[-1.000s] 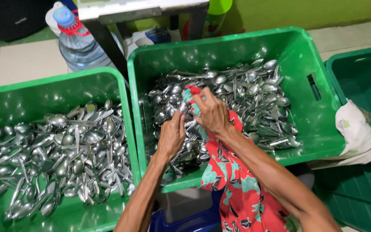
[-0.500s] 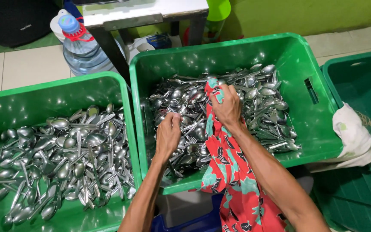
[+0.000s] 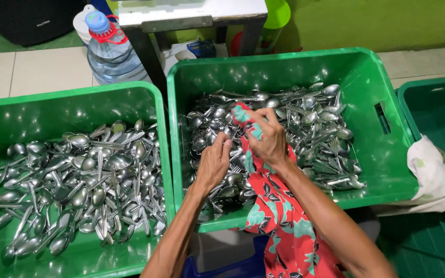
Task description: Polishing metal spoons using a cloth and moving them between crates.
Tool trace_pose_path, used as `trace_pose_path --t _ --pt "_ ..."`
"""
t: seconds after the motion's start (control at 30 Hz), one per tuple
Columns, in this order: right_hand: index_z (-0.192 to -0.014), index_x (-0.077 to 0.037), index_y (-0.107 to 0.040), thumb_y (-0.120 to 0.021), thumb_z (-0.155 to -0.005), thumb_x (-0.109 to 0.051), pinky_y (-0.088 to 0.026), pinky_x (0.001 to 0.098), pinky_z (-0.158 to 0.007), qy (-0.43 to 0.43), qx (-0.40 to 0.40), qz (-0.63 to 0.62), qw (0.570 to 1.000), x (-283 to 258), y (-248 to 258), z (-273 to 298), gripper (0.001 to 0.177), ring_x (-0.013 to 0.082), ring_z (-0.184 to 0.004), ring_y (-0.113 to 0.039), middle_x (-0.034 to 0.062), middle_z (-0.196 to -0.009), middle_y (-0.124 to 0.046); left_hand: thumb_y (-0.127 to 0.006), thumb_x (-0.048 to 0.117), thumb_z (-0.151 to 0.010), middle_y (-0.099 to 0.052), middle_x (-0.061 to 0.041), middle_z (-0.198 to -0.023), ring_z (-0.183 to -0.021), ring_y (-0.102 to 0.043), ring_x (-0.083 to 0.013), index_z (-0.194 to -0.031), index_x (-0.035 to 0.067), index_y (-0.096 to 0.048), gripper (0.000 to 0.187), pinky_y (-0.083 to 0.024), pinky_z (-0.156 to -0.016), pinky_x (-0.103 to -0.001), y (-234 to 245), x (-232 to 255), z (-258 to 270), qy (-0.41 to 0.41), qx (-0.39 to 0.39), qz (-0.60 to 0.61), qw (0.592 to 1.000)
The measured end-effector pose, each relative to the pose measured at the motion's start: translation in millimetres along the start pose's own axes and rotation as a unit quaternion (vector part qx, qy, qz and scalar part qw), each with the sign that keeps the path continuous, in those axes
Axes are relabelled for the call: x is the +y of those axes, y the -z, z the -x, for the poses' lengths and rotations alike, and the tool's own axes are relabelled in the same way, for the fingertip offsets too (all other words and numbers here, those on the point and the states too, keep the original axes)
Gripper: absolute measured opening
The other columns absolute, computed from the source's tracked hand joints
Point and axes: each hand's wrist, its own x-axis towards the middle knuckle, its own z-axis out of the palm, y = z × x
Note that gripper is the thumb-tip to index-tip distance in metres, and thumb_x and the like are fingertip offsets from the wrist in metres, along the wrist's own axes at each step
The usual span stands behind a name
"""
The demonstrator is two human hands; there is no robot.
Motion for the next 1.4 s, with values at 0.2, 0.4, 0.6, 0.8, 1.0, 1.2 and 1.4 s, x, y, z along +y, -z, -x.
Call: trace_pose_path --t 0.2,0.4,0.6,0.8,1.0,1.2,1.4 --pt "-0.114 -0.017 -0.075 -0.077 -0.083 -0.016 -0.050 0.0401 -0.076 -0.137 0.025 -0.081 0.987 33.8 -4.2 -3.9 0.031 0.0331 -0.087 -0.068 0.0102 -0.095 -0.067 -0.040 0.027 -0.107 -0.068 -0.025 -0.071 -0.079 -0.069 -0.0517 -0.109 0.014 -0.054 0.020 -0.049 -0.076 -0.059 6.9 1.5 1.1 -0.014 -0.028 -0.047 0.998" --pt "-0.115 -0.017 -0.075 -0.075 -0.083 -0.022 -0.049 0.0402 -0.067 -0.236 0.040 -0.085 0.967 28.5 -2.1 -0.2 0.032 0.0315 -0.079 -0.068 0.0117 -0.088 -0.068 -0.040 0.025 -0.108 -0.067 -0.023 -0.067 -0.074 -0.069 -0.0494 -0.108 0.013 -0.054 0.019 -0.048 -0.071 -0.057 3.7 -11.0 0.9 -0.001 -0.023 -0.063 0.998" --pt "-0.120 -0.022 -0.071 -0.079 -0.077 -0.027 -0.059 0.0485 -0.073 0.055 -0.051 0.069 0.995 -5.6 7.9 5.9 0.044 0.0364 -0.084 -0.070 0.0065 -0.109 -0.061 -0.041 0.027 -0.107 -0.066 -0.022 -0.063 -0.067 -0.069 -0.0488 -0.107 0.015 -0.051 0.016 -0.050 -0.067 -0.058 -1.1 -1.3 2.4 -0.032 -0.020 -0.131 0.991" --pt "-0.116 -0.015 -0.072 -0.075 -0.085 -0.015 -0.054 0.0432 -0.082 -0.106 0.027 -0.034 0.993 35.9 -5.9 -7.0 0.031 0.0337 -0.089 -0.070 0.0096 -0.102 -0.066 -0.041 0.025 -0.106 -0.064 -0.024 -0.061 -0.067 -0.068 -0.0504 -0.105 0.013 -0.052 0.016 -0.049 -0.065 -0.058 3.8 0.1 3.2 -0.041 -0.005 -0.090 0.995" --pt "-0.120 -0.003 -0.071 -0.076 -0.085 -0.012 -0.052 0.0485 -0.077 -0.042 0.063 -0.041 0.996 -7.7 10.1 -2.9 0.036 0.0424 -0.088 -0.066 0.0193 -0.101 -0.063 -0.039 0.022 -0.107 -0.064 -0.025 -0.063 -0.069 -0.068 -0.0510 -0.108 0.014 -0.053 0.016 -0.050 -0.066 -0.057 -5.9 -1.7 3.4 -0.036 0.029 -0.027 0.999" --pt "-0.122 -0.009 -0.072 -0.081 -0.080 -0.011 -0.056 0.0414 -0.074 -0.016 -0.036 -0.103 0.994 -31.0 -18.0 8.9 0.043 0.0345 -0.086 -0.072 0.0124 -0.098 -0.067 -0.037 0.018 -0.103 -0.066 -0.027 -0.069 -0.072 -0.068 -0.0536 -0.119 0.012 -0.042 0.018 -0.050 -0.067 -0.063 -9.9 12.1 3.2 -0.033 0.068 -0.086 0.993" --pt "-0.118 -0.008 -0.067 -0.085 -0.081 -0.037 -0.052 0.0410 -0.077 -0.223 -0.071 -0.272 0.933 -26.6 -20.5 3.6 0.051 0.0261 -0.082 -0.067 0.0153 -0.090 -0.068 -0.038 0.015 -0.102 -0.065 -0.021 -0.086 -0.080 -0.069 -0.0410 -0.124 0.004 -0.047 0.026 -0.058 -0.063 -0.051 -26.7 -7.6 -2.6 -0.122 0.083 -0.223 0.964"
